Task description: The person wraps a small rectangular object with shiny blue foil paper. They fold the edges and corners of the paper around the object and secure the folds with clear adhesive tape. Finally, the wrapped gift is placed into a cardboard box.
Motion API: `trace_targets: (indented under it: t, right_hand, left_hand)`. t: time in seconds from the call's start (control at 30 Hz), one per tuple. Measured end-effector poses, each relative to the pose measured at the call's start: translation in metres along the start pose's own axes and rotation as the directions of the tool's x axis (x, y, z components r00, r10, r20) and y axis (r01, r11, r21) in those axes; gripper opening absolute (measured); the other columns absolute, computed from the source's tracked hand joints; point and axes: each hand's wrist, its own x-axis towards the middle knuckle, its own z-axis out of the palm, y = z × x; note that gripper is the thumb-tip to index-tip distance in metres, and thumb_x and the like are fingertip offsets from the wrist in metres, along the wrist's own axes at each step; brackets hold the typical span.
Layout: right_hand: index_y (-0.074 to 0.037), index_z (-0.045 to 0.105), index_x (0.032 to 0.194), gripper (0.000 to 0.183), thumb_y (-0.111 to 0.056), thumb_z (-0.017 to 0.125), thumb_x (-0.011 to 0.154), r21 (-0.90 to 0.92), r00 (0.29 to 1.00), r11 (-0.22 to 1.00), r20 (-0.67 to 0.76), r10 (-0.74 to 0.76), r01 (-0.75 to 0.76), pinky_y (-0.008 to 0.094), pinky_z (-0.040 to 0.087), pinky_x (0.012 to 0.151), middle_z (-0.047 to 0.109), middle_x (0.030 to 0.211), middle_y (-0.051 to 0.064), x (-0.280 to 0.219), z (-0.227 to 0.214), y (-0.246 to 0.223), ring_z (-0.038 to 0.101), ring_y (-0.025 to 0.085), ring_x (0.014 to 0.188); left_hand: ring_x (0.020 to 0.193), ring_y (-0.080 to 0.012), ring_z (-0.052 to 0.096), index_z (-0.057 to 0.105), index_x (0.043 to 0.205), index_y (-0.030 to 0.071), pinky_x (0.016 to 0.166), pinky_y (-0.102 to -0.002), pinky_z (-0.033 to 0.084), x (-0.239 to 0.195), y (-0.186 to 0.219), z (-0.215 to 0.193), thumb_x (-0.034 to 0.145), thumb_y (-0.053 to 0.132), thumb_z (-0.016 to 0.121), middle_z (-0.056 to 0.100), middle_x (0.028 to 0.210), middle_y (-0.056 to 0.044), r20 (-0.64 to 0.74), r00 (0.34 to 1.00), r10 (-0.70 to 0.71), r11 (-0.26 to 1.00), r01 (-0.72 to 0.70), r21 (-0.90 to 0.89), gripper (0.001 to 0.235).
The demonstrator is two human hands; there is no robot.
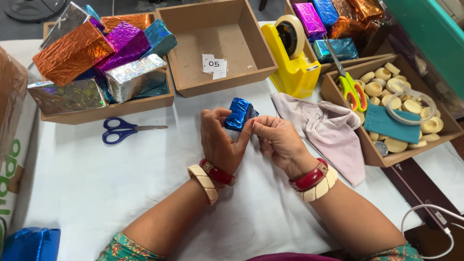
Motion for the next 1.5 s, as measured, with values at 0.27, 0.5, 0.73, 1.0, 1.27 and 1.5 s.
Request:
trace_targets:
  t: [0.27, 0.5, 0.73, 1.0, 1.27, 1.5]
  right_hand:
    - [-0.014, 0.043, 0.113, 0.041, -0.003, 0.073, 0.087, 0.032, 0.968, 0.982, -0.178, -0.179, 0.188, 0.023, 0.029, 0.039, 0.054, 0.07, -0.001, 0.022, -0.012, 0.012, 0.042, 0.007, 0.045]
    - [-0.008, 0.059, 0.142, 0.056, 0.005, 0.065, 0.088, -0.66, 0.591, 0.287, 0.295, -0.75, 0.694, 0.026, 0.05, 0.078, 0.05, 0.106, 0.008, -0.008, 0.014, 0.003, 0.053, 0.015, 0.09]
    - [-0.01, 0.055, 0.148, 0.066, 0.001, 0.069, 0.084, -0.771, 0.452, -0.139, 0.498, -0.74, 0.621, 0.039, 0.05, 0.096, 0.055, 0.115, 0.015, -0.015, 0.025, -0.004, 0.056, 0.031, 0.105]
    - [-0.011, 0.06, 0.135, 0.066, -0.021, 0.08, 0.072, -0.709, 0.548, -0.014, 0.557, -0.623, 0.705, 0.042, 0.041, 0.102, 0.066, 0.127, 0.011, 0.011, -0.005, -0.01, 0.06, 0.031, 0.12]
    - [-0.009, 0.062, 0.131, 0.069, -0.018, 0.078, 0.065, -0.685, 0.563, -0.069, 0.647, -0.515, 0.725, 0.044, 0.04, 0.104, 0.066, 0.122, 0.01, 0.023, -0.02, -0.02, 0.058, 0.032, 0.118]
    - [-0.009, 0.06, 0.135, 0.073, -0.017, 0.079, 0.065, -0.647, 0.554, -0.057, 0.692, -0.462, 0.76, 0.045, 0.04, 0.105, 0.064, 0.124, 0.014, 0.031, -0.021, -0.021, 0.055, 0.035, 0.118]
  left_hand:
    - [0.091, -0.0193, 0.059, 0.044, 0.121, 0.004, 0.079, -0.032, 0.053, -0.002, -0.016, -0.002, 0.091, 0.026, 0.084, 0.053, 0.106, -0.01, -0.032, 0.991, -0.131, 0.983, 0.125, -0.133, 0.055]
    - [0.084, -0.0091, 0.057, 0.044, 0.125, 0.006, 0.072, -0.022, 0.049, 0.005, -0.039, -0.005, 0.093, 0.035, 0.08, 0.055, 0.097, -0.002, 0.03, 0.919, -0.394, 0.845, 0.374, -0.382, 0.057]
    - [0.077, -0.0059, 0.05, 0.045, 0.134, 0.005, 0.066, -0.019, 0.044, 0.007, -0.054, -0.005, 0.094, 0.034, 0.077, 0.054, 0.093, 0.001, 0.107, 0.885, -0.454, 0.75, 0.444, -0.49, 0.059]
    - [0.107, -0.024, 0.055, 0.059, 0.143, 0.011, 0.103, -0.032, 0.048, 0.012, -0.047, -0.023, 0.099, 0.029, 0.076, 0.054, 0.113, -0.011, 0.276, 0.96, 0.054, 0.994, -0.024, -0.109, 0.051]
    - [0.134, -0.033, 0.058, 0.05, 0.148, 0.013, 0.113, -0.045, 0.047, 0.042, -0.074, -0.038, 0.072, 0.041, 0.091, 0.06, 0.144, -0.012, 0.673, 0.702, 0.233, 0.972, -0.14, -0.19, 0.09]
    - [0.12, -0.0276, 0.068, 0.062, 0.134, 0.019, 0.111, -0.047, 0.042, 0.048, -0.074, -0.04, 0.066, 0.046, 0.094, 0.073, 0.12, -0.008, 0.635, 0.721, 0.275, 0.935, -0.355, -0.002, 0.08]
